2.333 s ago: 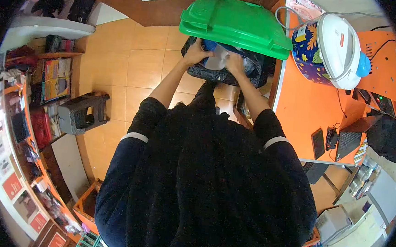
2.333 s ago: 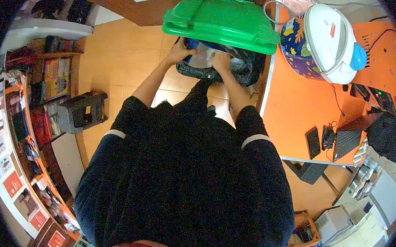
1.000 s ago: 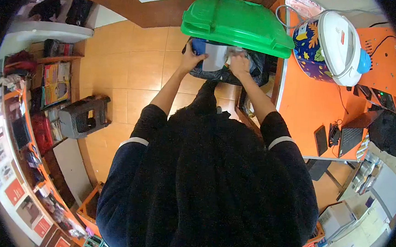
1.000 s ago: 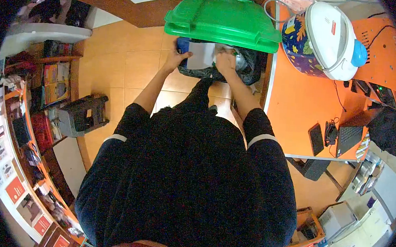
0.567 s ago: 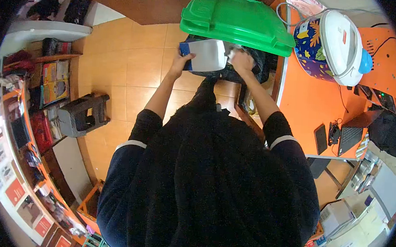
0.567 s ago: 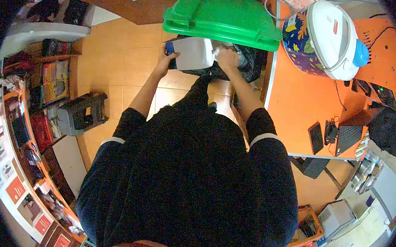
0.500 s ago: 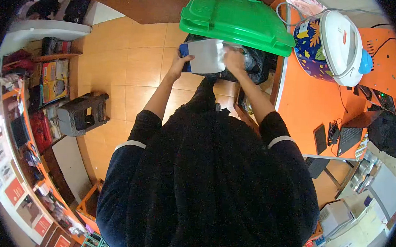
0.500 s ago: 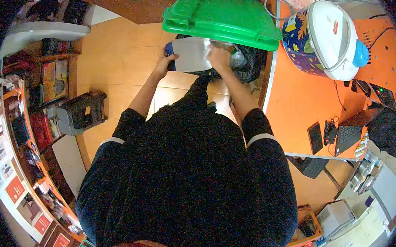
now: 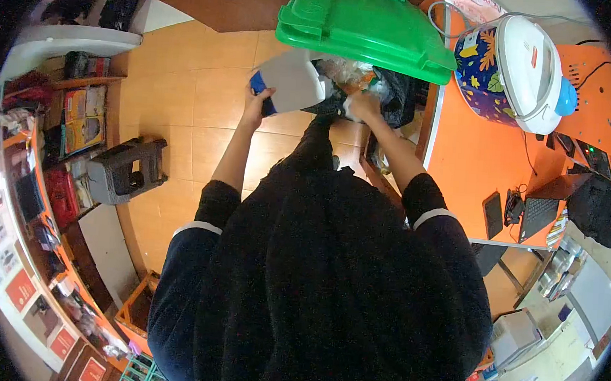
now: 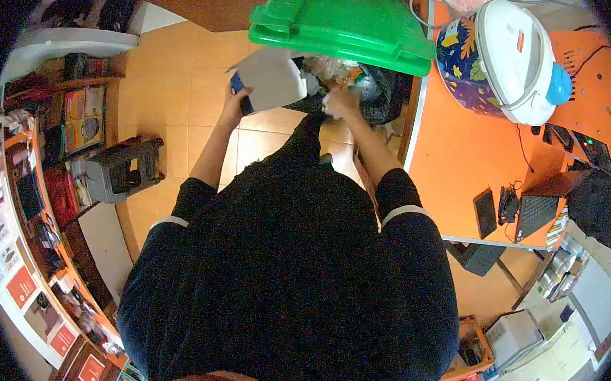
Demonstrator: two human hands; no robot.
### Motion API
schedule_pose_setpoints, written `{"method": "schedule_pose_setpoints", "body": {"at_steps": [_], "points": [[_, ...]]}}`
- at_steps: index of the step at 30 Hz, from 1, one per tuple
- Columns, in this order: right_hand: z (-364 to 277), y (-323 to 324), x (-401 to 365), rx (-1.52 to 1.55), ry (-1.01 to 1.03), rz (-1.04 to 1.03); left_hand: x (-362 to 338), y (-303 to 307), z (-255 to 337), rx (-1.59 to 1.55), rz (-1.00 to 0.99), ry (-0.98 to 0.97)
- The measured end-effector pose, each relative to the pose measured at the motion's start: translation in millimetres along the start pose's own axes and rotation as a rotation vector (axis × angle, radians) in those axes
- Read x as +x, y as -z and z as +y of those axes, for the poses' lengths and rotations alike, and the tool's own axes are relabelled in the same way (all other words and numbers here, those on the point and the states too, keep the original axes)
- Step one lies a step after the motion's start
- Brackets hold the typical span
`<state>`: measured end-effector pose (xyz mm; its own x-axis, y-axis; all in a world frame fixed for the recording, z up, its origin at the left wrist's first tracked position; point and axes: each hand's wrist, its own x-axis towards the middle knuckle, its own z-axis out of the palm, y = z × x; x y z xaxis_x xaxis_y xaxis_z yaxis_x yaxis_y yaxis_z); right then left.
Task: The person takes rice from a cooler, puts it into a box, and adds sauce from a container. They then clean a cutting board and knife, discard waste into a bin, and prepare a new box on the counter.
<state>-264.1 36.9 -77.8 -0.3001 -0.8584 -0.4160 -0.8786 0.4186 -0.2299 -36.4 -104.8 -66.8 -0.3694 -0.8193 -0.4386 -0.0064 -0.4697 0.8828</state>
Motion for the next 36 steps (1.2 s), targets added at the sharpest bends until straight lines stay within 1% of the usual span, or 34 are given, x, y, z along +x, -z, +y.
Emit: {"method": "schedule_pose_setpoints", "body": {"at_steps": [1, 2, 3, 4, 5, 6, 7, 8, 9, 10, 11, 12, 13, 14, 15, 16, 18, 19, 20, 21, 22, 23, 24, 25, 26, 28, 29, 30, 31, 32, 33, 34, 35, 36], "points": [[5, -20, -2, -0.009, 0.059, -0.148, -4, 8, 1, -0.080, 0.000, 0.062], [11, -43, -2, 0.020, 0.157, -0.228, -8, 13, 2, -0.160, -0.001, 0.120], [17, -70, 3, 0.056, 0.223, -0.235, -13, 16, 6, -0.172, 0.009, 0.119], [21, -95, 10, 0.096, 0.248, -0.187, -15, 22, 6, -0.173, 0.015, 0.114], [27, -112, 15, 0.135, 0.212, -0.100, -15, 31, 4, -0.135, -0.032, 0.127], [18, -97, 6, 0.172, -0.044, 0.139, -18, 38, 1, -0.098, -0.075, 0.142], [25, -96, 13, 0.199, -0.126, 0.214, -25, 39, 4, -0.076, -0.017, 0.171], [34, -92, 22, 0.269, -0.249, 0.300, -30, 43, 8, -0.070, -0.013, 0.174], [20, -43, 4, 0.316, -0.347, 0.321, -33, 51, 10, -0.107, -0.049, 0.222], [34, -42, 7, 0.465, -0.173, 0.497, -38, 58, 12, -0.144, -0.089, 0.271], [48, -53, 18, 0.504, -0.188, 0.507, -41, 64, 13, -0.164, -0.168, 0.286], [59, -65, 26, 0.540, -0.197, 0.520, -45, 68, 15, -0.165, -0.172, 0.280], [56, -51, 15, 0.540, -0.189, 0.525, -51, 73, 18, -0.257, -0.209, 0.322], [53, -39, 3, 0.426, -0.253, 0.393, -59, 79, 21, -0.352, -0.241, 0.359], [48, -28, -6, 0.311, -0.310, 0.260, -76, 76, 38, -0.352, -0.229, 0.339], [53, -32, -7, 0.338, -0.302, 0.219, -87, 83, 45, -0.353, -0.217, 0.327], [53, -35, -16, 0.372, -0.282, 0.377, -107, 97, 57, -0.343, -0.262, 0.312], [50, -30, -22, 0.661, -0.395, 0.269, -127, 93, 73, -0.275, -0.075, 0.313], [49, -25, -29, 0.946, -0.507, 0.150, -130, 110, 69, -0.277, -0.066, 0.306], [58, -37, -36, 1.287, -0.437, 0.001, -129, 135, 62, -0.327, -0.066, 0.265], [60, -37, -42, 1.285, -0.427, -0.005, -135, 146, 62, -0.377, -0.065, 0.223], [60, -38, -49, 1.321, -0.379, -0.124, -142, 157, 61, -0.380, -0.057, 0.216], [56, -36, -55, 1.351, -0.327, -0.242, -153, 159, 73, -0.414, -0.064, 0.159], [42, -22, -64, 1.331, -0.359, -0.232, -162, 161, 83, -0.449, -0.072, 0.101], [25, -5, -75, 1.324, -0.347, -0.234, -168, 163, 87, -0.455, -0.066, 0.090], [-7, 32, -93, 1.554, -0.208, -0.142, -175, 164, 94, -0.532, -0.044, -0.033], [-16, 50, -99, 1.591, -0.048, -0.204, -179, 163, 98, -0.568, -0.098, -0.039], [-45, 89, -121, 1.567, 0.012, -0.152, -182, 161, 102, -0.573, -0.098, -0.047], [-49, 105, -126, 1.546, 0.181, -0.187, -184, 156, 105, -0.556, -0.138, -0.083], [-78, 132, -145, 1.562, 0.305, -0.016, -185, 150, 108, -0.537, -0.182, -0.117], [-90, 148, -153, 1.219, 0.407, 0.192, -187, 141, 113, -0.539, -0.193, -0.119], [-117, 162, -166, 1.073, 0.547, 0.472, -189, 129, 119, -0.500, -0.235, -0.132], [-142, 181, -189, 0.775, 0.498, 0.527, -190, 118, 120, -0.460, -0.278, -0.143], [-158, 176, -188, 0.549, 0.712, 0.719, -186, 110, 118, -0.459, -0.297, -0.140]]}}
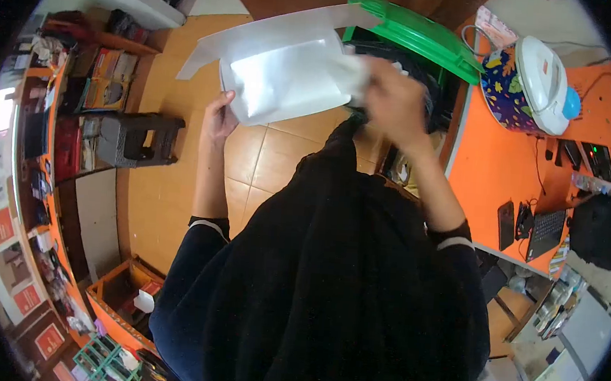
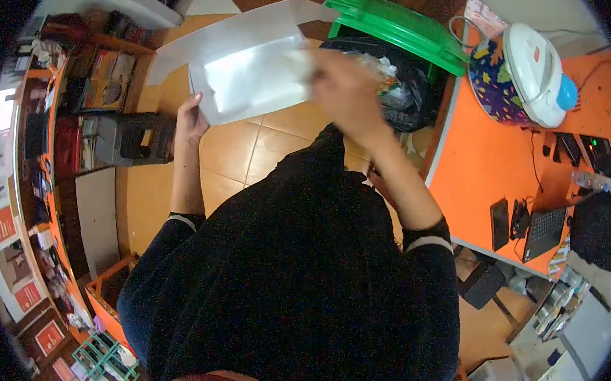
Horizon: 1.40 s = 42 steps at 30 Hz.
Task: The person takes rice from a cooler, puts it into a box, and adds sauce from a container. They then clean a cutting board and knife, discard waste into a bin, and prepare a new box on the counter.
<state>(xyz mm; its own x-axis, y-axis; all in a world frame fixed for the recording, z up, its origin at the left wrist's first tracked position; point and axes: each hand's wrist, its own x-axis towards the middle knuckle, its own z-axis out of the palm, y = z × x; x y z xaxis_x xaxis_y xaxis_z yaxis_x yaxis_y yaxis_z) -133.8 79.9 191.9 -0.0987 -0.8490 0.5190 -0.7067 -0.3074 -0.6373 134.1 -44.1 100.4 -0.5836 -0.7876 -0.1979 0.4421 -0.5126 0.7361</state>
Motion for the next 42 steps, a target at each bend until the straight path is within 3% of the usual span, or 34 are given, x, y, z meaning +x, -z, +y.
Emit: {"method": "schedule_pose_setpoints", "body": {"at_steps": [1, 3, 4, 6, 7, 9, 10, 12, 13, 14, 16, 17, 19, 23, 25, 26, 31, 35, 37, 38, 40, 41, 42], "points": [[-6, -19, 4, -0.084, 0.078, 0.009, 6, -3, -7, -0.033, -0.048, 0.016], [9, -57, 7, -0.557, -0.125, -0.118, 11, -36, -18, -0.103, -0.090, -0.016], [18, -66, 8, -0.566, -0.130, -0.105, 15, -49, -25, -0.099, -0.106, -0.012], [26, -74, 11, 0.021, -0.180, -0.115, 22, -66, -32, 0.008, -0.040, -0.117], [24, -76, 8, 0.020, -0.179, -0.113, 27, -62, -36, -0.077, -0.086, -0.060], [17, -80, -1, 0.059, 0.106, -0.291, 25, -66, -37, -0.092, -0.092, -0.029], [20, -77, 0, 0.056, 0.107, -0.283, 26, -70, -34, -0.109, -0.102, -0.006], [38, -67, 5, -0.309, 0.182, -0.131, 27, -78, -29, -0.060, -0.112, -0.014], [54, -62, 15, -0.428, 0.073, -0.097, 26, -79, -28, -0.013, -0.113, -0.020], [72, -54, 20, -0.467, 0.186, 0.008, 26, -79, -28, -0.012, -0.112, -0.021], [54, -33, 31, -0.557, -0.139, -0.166, 28, -79, -28, 0.012, -0.162, -0.042], [49, -36, 28, -0.556, -0.136, -0.162, 29, -80, -31, 0.014, -0.163, -0.046], [39, -45, 20, -0.507, -0.355, -0.302, 32, -84, -40, -0.015, -0.133, -0.090], [14, -62, 11, -0.202, -0.194, -0.187, 38, -91, -37, -0.096, -0.129, -0.073], [6, -68, 11, -0.196, 0.114, -0.161, 41, -89, -35, -0.062, -0.090, -0.087], [7, -66, 12, -0.195, 0.112, -0.157, 41, -88, -33, -0.059, -0.091, -0.085], [13, -44, 18, -0.239, 0.127, -0.516, 38, -98, -29, 0.059, -0.077, -0.147], [29, -21, 19, -0.478, 0.133, -0.511, 40, -89, -25, 0.053, -0.142, -0.141], [42, -14, 24, -0.775, -0.078, -0.503, 33, -99, -12, 0.165, -0.149, -0.153], [44, -13, 27, -0.776, -0.080, -0.501, 32, -107, -8, 0.166, -0.152, -0.153], [44, -13, 33, -0.641, 0.010, -0.141, 28, -121, -4, 0.322, -0.101, -0.237], [51, -19, 35, -0.697, 0.233, 0.171, 29, -121, -3, 0.323, -0.102, -0.237], [63, -27, 33, -0.699, 0.233, 0.172, 34, -120, 0, 0.332, -0.146, -0.271]]}}
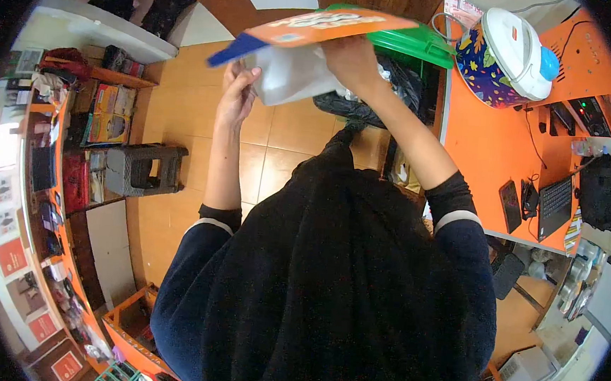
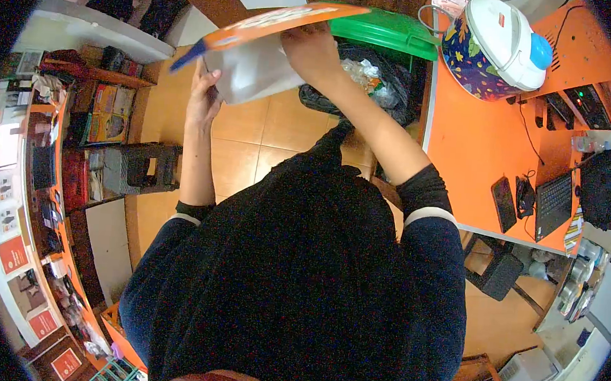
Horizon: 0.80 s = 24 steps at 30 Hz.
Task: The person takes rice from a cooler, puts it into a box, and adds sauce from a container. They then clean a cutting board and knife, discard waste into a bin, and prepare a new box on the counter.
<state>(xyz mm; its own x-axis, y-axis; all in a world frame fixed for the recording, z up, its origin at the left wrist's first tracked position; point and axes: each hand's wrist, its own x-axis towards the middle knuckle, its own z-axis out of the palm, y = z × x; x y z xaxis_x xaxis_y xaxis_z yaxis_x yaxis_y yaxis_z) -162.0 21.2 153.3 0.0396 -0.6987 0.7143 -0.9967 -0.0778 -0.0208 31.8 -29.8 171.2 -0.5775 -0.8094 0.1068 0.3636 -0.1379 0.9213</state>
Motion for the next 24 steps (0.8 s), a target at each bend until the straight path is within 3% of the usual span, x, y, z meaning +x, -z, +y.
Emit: {"method": "schedule_pose_setpoints", "body": {"at_steps": [3, 4, 6, 8, 10, 12, 14, 16, 20, 23, 24], "points": [[4, -7, -3, -0.104, 0.019, -0.404, 15, -4, -4, 0.042, -0.043, -0.100], [7, -13, -3, 0.043, -0.108, -0.187, 20, -6, -8, 0.075, -0.039, -0.149], [12, 14, -16, 0.425, -0.202, -0.340, 27, -9, -12, -0.009, -0.015, -0.167], [34, 1, -10, 0.483, -0.162, -0.398, 37, -20, -6, 0.088, -0.056, -0.170], [41, -3, 4, 0.339, -0.263, -0.524, 51, -25, -7, 0.165, -0.067, -0.251], [40, 1, -4, 0.361, -0.179, -0.399, 67, -21, -9, 0.320, -0.098, -0.265], [50, 7, -9, 0.022, -0.108, -0.776, 86, -16, -8, 0.302, -0.092, -0.297], [63, 7, -27, -0.076, -0.171, -0.834, 99, -12, -4, 0.171, -0.091, -0.177], [108, -19, -64, -0.090, -0.377, -0.750, 112, -5, 7, 0.077, -0.062, -0.100], [127, -35, -86, 0.037, -0.567, -0.823, 111, -3, 13, 0.054, -0.078, -0.120], [147, -64, -107, 0.114, -0.536, -0.924, 109, -4, 16, 0.052, -0.081, -0.125]]}}
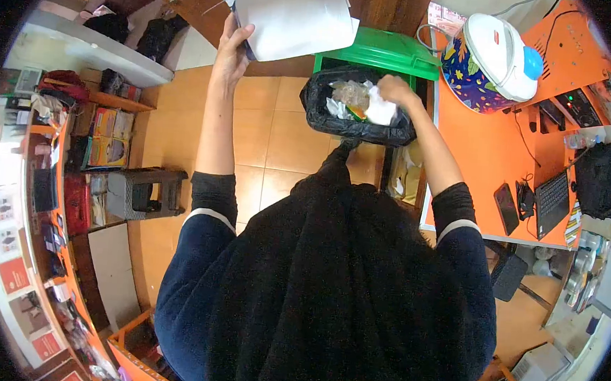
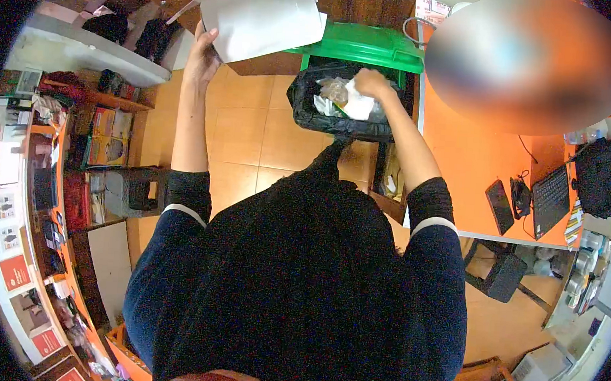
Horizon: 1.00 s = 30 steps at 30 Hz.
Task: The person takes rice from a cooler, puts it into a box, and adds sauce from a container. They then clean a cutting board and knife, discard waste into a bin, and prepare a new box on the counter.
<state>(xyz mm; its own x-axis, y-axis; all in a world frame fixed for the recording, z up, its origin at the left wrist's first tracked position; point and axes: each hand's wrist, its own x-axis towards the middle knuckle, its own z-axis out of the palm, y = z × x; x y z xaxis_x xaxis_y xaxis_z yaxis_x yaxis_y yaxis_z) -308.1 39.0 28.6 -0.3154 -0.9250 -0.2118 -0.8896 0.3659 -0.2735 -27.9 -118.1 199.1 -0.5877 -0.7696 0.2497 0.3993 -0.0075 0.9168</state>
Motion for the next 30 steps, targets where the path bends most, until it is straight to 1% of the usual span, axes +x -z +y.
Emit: {"method": "schedule_pose_setpoints", "body": {"at_steps": [2, 3, 5, 6, 8, 9, 10, 12, 13, 15, 16, 17, 18, 20, 21, 23, 24, 26, 28, 29, 30], "points": [[4, 0, -3, 0.148, 0.078, -0.353, -7, -2, 5, -0.070, -0.007, 0.020], [0, 5, -6, 0.147, 0.075, -0.352, -9, -1, 6, -0.073, -0.003, 0.012], [-14, 16, -17, 0.262, -0.228, -0.275, -13, 7, 6, -0.106, 0.017, 0.044], [-9, 9, -14, 0.263, -0.232, -0.275, -15, 9, 6, -0.137, 0.040, 0.072], [4, -10, -1, 0.254, -0.222, 0.045, -27, 0, 20, -0.154, 0.054, 0.086], [0, -13, -10, 0.274, -0.252, 0.087, -31, -3, 25, -0.194, 0.080, 0.092], [-4, -18, -13, 0.212, -0.329, 0.052, -36, -4, 28, -0.233, 0.103, 0.101], [-7, -7, -33, 0.036, -0.118, -0.087, -44, 2, 32, -0.312, 0.090, 0.136], [-2, -10, -38, 0.040, -0.131, -0.085, -49, 3, 32, -0.327, 0.097, 0.152], [13, -11, -51, 0.520, -0.301, -0.398, -60, 3, 32, -0.345, 0.083, 0.171], [14, -3, -69, 0.526, -0.313, -0.385, -67, 5, 30, -0.394, 0.065, 0.245], [17, 1, -96, 0.823, -0.286, -0.282, -73, 5, 28, -0.441, 0.043, 0.320], [13, 10, -123, 1.115, -0.250, -0.163, -78, 3, 23, -0.443, 0.017, 0.326], [4, 33, -165, 1.330, -0.115, -0.085, -87, -4, 13, -0.403, 0.031, 0.404], [-1, 46, -185, 1.341, -0.141, -0.046, -90, -12, 12, -0.405, -0.009, 0.424], [-16, 62, -223, 1.804, 0.169, 0.127, -96, -28, 7, -0.327, -0.132, 0.553], [-20, 56, -238, 1.809, 0.140, 0.199, -96, -30, -1, -0.330, -0.193, 0.582], [-28, 42, -268, 1.883, 0.339, 0.238, -92, -37, -29, -0.263, -0.329, 0.790], [-39, 12, -302, 1.855, 0.291, 0.390, -99, -63, -47, -0.176, -0.456, 0.920], [-59, 20, -330, 1.735, 0.103, 0.499, -105, -78, -55, -0.086, -0.508, 0.926], [-79, 28, -355, 1.623, -0.096, 0.613, -109, -89, -69, -0.132, -0.555, 1.024]]}}
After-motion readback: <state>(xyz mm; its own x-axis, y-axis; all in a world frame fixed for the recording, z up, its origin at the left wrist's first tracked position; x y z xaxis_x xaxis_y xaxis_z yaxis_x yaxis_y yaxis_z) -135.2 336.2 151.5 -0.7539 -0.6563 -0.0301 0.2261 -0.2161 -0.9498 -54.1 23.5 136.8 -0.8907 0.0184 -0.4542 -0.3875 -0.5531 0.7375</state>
